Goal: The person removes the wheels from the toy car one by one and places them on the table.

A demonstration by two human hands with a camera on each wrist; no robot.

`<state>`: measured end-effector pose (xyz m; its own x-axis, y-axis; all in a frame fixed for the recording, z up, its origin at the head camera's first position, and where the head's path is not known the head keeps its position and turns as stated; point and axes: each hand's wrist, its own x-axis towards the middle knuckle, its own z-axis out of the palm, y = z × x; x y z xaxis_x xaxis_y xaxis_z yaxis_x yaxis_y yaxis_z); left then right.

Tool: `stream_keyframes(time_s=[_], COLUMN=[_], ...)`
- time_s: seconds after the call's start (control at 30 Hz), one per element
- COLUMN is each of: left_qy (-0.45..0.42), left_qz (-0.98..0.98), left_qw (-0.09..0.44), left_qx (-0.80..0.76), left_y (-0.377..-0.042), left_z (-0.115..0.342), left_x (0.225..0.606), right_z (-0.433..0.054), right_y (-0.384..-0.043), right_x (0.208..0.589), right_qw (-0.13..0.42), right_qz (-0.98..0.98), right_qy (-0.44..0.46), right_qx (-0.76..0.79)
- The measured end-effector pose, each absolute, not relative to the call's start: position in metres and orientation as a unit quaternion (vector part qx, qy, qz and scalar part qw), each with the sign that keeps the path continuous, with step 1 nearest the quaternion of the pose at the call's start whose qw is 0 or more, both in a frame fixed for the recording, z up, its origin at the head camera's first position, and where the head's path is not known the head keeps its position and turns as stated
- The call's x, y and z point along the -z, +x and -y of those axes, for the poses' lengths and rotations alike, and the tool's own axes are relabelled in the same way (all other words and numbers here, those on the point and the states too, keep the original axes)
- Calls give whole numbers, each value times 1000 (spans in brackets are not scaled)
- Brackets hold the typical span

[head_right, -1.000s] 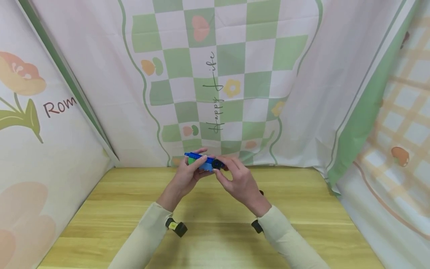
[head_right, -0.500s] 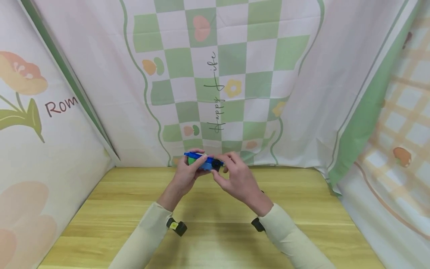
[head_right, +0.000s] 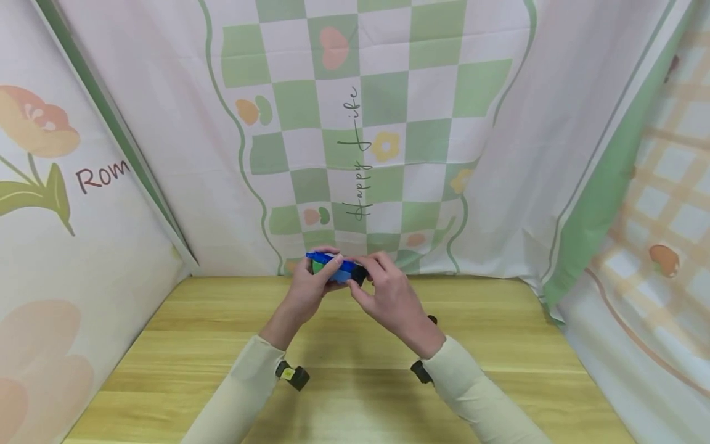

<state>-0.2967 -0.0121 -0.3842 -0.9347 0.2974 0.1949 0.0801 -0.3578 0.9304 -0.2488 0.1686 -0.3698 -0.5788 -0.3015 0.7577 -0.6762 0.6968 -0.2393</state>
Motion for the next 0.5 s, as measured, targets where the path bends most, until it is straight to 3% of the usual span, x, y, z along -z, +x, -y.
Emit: stream_keyframes(time_s=[0.5], left_qy=[153], left_qz=[-566], left_qw=[62], left_qx=[-808], left_y=[-298], left_z=[12], left_x=[386], right_z=[-163], right_y=[-249], right_x=[369], right_qw=[377], right_qz=[854], right_qy=[273], right_qx=[-232])
